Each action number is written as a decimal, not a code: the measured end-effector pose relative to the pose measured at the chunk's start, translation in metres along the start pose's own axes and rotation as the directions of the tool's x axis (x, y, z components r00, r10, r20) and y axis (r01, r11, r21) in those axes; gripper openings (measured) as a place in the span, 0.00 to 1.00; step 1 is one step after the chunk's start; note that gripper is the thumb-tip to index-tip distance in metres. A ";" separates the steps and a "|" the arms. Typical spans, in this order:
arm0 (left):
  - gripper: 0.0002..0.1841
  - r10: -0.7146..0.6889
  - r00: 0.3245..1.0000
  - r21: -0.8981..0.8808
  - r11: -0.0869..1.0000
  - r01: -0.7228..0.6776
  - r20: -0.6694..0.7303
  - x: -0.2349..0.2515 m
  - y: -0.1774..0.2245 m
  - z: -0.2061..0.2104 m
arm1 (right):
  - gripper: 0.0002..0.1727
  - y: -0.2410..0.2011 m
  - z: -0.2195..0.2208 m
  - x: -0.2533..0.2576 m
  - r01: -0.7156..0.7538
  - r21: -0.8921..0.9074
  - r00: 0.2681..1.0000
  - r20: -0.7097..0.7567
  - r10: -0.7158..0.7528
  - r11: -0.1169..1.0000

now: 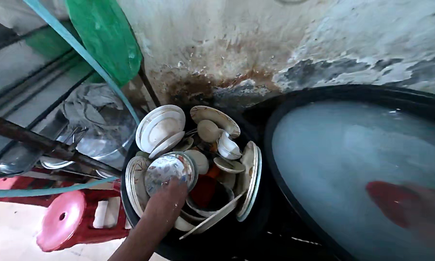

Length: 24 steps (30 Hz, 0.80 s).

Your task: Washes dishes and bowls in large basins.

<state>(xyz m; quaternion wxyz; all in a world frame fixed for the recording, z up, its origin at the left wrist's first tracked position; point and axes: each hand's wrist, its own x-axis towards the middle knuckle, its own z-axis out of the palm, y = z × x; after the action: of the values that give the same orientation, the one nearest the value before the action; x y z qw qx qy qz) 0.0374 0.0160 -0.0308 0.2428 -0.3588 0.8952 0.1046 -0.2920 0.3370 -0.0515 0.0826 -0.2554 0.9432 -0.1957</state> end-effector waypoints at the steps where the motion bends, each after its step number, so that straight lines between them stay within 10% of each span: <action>1: 0.20 0.036 0.991 -0.024 0.999 -0.039 -0.130 -0.001 -0.002 0.001 | 0.25 0.006 0.003 0.004 -0.062 0.006 0.996 0.068 0.061 0.998; 4: 0.21 0.146 0.914 -0.073 0.980 -0.186 -0.378 0.009 0.003 -0.009 | 0.25 0.040 0.017 0.009 -0.190 0.268 0.971 0.190 0.141 0.945; 10: 0.17 0.487 0.856 -0.019 0.867 -0.497 -0.172 0.086 0.066 -0.011 | 0.21 -0.023 -0.022 -0.005 -0.542 0.675 0.834 0.359 0.419 0.501; 18: 0.16 0.423 0.896 -0.186 0.899 -0.396 0.137 0.123 0.111 -0.022 | 0.17 -0.107 -0.024 0.027 -0.198 0.819 0.979 0.197 0.060 0.539; 24: 0.16 0.461 0.875 -0.271 0.870 -0.412 0.149 0.103 0.118 -0.080 | 0.21 -0.208 0.014 0.036 0.462 0.311 0.883 -0.081 -0.462 0.830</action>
<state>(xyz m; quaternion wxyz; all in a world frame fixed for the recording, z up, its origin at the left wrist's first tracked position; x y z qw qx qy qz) -0.1379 0.0111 -0.0129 0.2617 -0.1590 0.9043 0.2975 -0.2257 0.1488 0.0191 0.0725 -0.4585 0.8088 -0.3612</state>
